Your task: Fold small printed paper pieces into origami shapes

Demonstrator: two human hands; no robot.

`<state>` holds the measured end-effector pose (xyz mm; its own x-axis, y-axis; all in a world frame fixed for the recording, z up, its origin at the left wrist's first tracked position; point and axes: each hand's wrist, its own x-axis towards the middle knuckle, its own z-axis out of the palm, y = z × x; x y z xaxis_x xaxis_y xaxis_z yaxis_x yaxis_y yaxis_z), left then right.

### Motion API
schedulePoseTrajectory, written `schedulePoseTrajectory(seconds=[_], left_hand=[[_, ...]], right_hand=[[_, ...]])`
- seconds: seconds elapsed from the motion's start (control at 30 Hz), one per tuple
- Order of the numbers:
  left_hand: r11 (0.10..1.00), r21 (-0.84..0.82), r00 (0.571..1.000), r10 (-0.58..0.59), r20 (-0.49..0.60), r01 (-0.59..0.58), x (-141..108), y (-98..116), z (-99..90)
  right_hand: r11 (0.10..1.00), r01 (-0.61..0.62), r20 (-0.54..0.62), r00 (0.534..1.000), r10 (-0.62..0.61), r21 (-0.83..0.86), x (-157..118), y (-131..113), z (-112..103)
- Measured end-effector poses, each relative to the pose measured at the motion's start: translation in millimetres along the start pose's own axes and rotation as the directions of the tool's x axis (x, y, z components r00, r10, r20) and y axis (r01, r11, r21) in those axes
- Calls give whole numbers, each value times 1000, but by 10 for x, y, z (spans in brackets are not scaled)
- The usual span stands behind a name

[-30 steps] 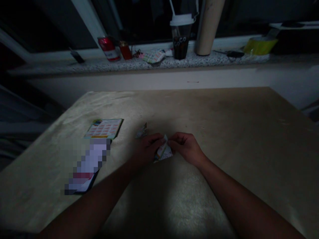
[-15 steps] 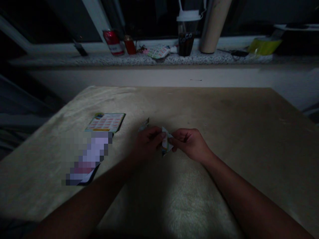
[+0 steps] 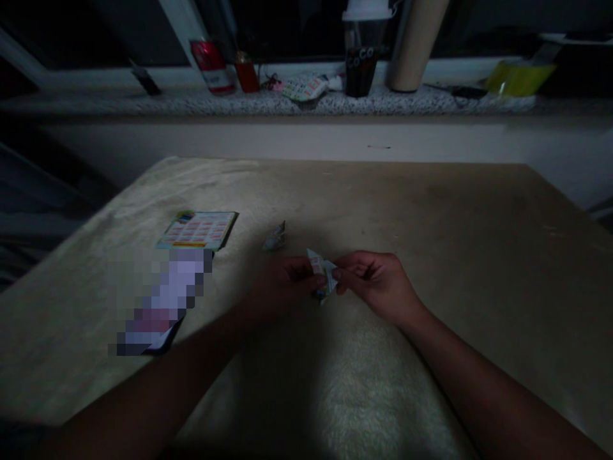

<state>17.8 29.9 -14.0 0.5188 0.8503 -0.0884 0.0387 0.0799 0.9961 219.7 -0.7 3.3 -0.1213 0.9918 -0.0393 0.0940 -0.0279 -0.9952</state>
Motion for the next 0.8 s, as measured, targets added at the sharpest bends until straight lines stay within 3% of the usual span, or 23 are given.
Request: schedulePoseTrajectory(seconds=[0.17, 0.4, 0.6, 0.8], left_hand=[[999, 30, 991, 32, -132, -28, -32, 65, 29], [1000, 12, 954, 12, -300, -9, -66, -11, 139], [981, -193, 991, -28, -131, 2, -81, -53, 148], [975, -193, 981, -140, -137, 112, -64, -19, 119]], right_hand=[[994, 24, 32, 999, -27, 111, -46, -27, 46], [995, -8, 56, 998, 2, 104, -75, -49, 92], [998, -59, -40, 997, 61, 37, -64, -6, 113], [997, -64, -72, 996, 60, -50, -85, 11, 129]])
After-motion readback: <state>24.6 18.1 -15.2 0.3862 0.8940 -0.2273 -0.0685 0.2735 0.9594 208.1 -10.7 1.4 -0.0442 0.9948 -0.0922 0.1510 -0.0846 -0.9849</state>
